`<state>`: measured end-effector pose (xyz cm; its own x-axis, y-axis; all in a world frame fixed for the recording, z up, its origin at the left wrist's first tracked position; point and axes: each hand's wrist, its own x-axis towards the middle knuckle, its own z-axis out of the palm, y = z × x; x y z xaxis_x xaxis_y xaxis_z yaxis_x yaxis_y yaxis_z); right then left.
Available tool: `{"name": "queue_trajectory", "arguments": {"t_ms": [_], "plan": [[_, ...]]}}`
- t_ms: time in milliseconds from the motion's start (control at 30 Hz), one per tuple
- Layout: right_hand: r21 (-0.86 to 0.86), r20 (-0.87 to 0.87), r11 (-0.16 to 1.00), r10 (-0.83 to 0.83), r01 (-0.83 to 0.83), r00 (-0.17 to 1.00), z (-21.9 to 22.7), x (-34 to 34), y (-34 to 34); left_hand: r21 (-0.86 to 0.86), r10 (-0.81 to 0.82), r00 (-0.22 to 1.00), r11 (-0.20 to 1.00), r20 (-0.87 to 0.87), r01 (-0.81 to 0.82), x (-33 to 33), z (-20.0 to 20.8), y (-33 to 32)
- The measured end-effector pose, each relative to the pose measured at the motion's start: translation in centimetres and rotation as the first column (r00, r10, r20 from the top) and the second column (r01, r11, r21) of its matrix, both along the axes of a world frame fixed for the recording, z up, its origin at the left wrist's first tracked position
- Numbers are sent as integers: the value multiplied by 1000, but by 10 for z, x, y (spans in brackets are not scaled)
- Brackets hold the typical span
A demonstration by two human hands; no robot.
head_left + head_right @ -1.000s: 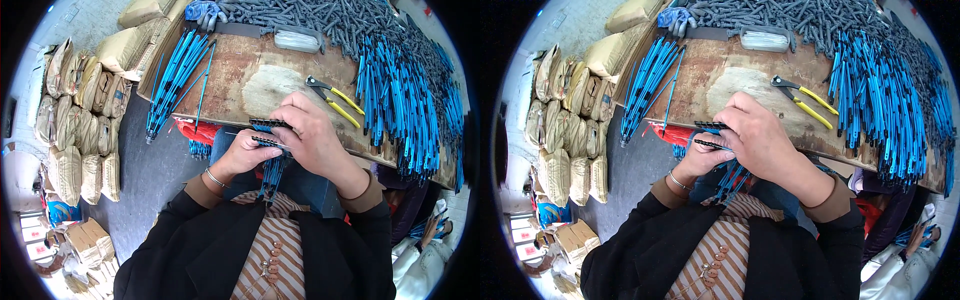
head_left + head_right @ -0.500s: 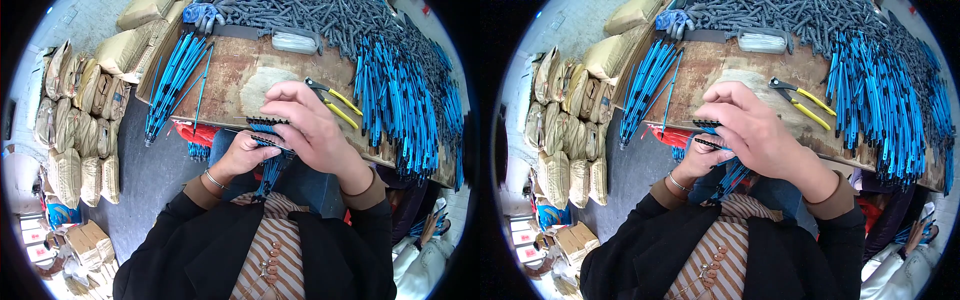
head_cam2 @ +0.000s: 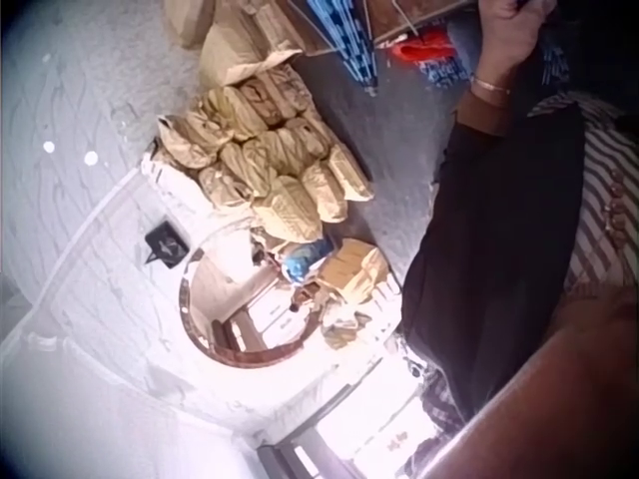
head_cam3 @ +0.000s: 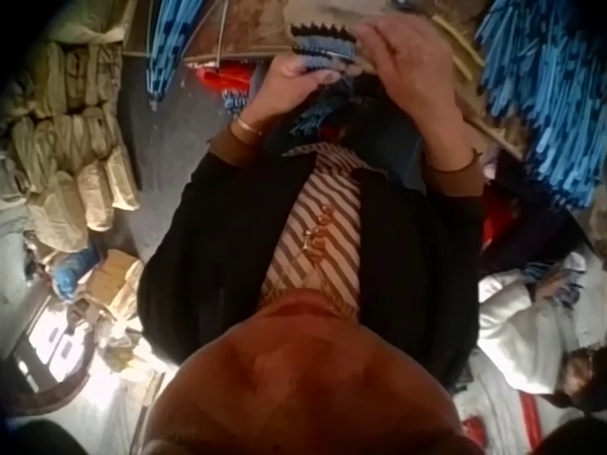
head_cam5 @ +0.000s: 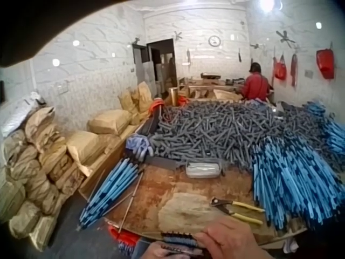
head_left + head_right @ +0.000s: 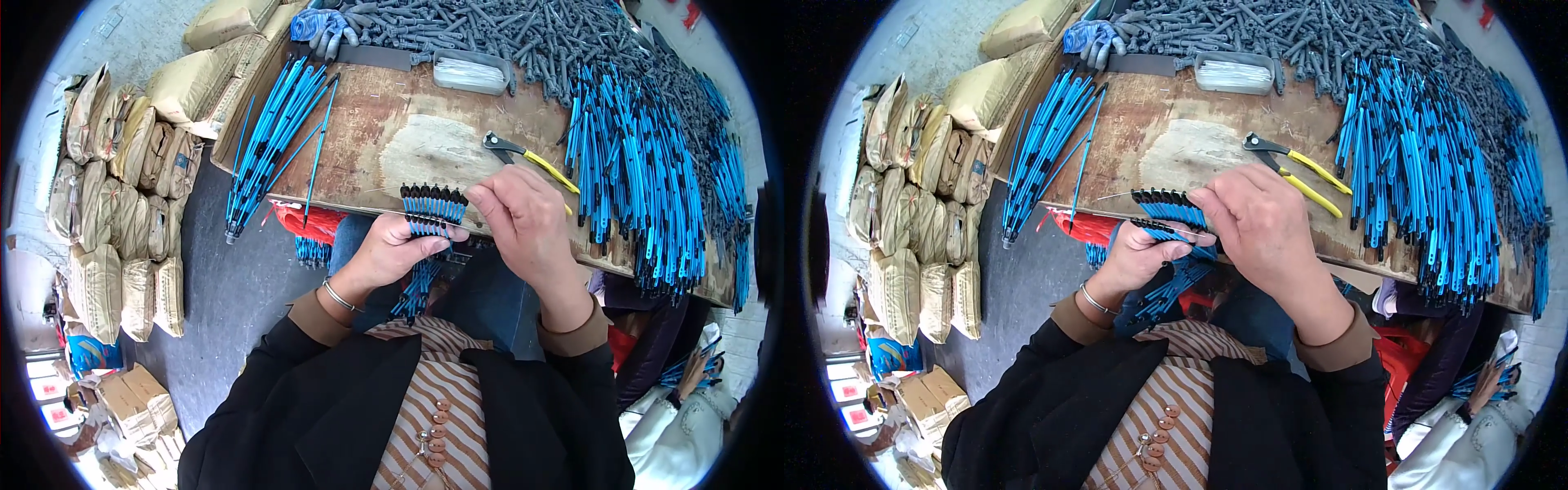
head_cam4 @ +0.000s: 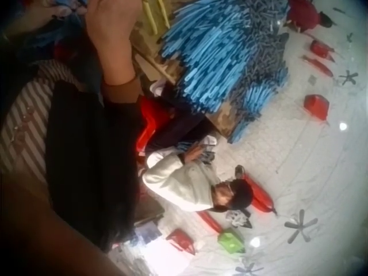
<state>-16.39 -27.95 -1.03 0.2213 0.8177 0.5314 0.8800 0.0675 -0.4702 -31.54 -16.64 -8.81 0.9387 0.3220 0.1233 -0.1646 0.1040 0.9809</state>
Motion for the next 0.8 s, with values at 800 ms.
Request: {"name": "queue_trajectory", "arguments": {"t_ms": [800], "plan": [[99, -568, 993, 4, 64, 823, -31, -18, -25, -43, 141, 990, 989, 22, -140, 1, -5, -5]]}}
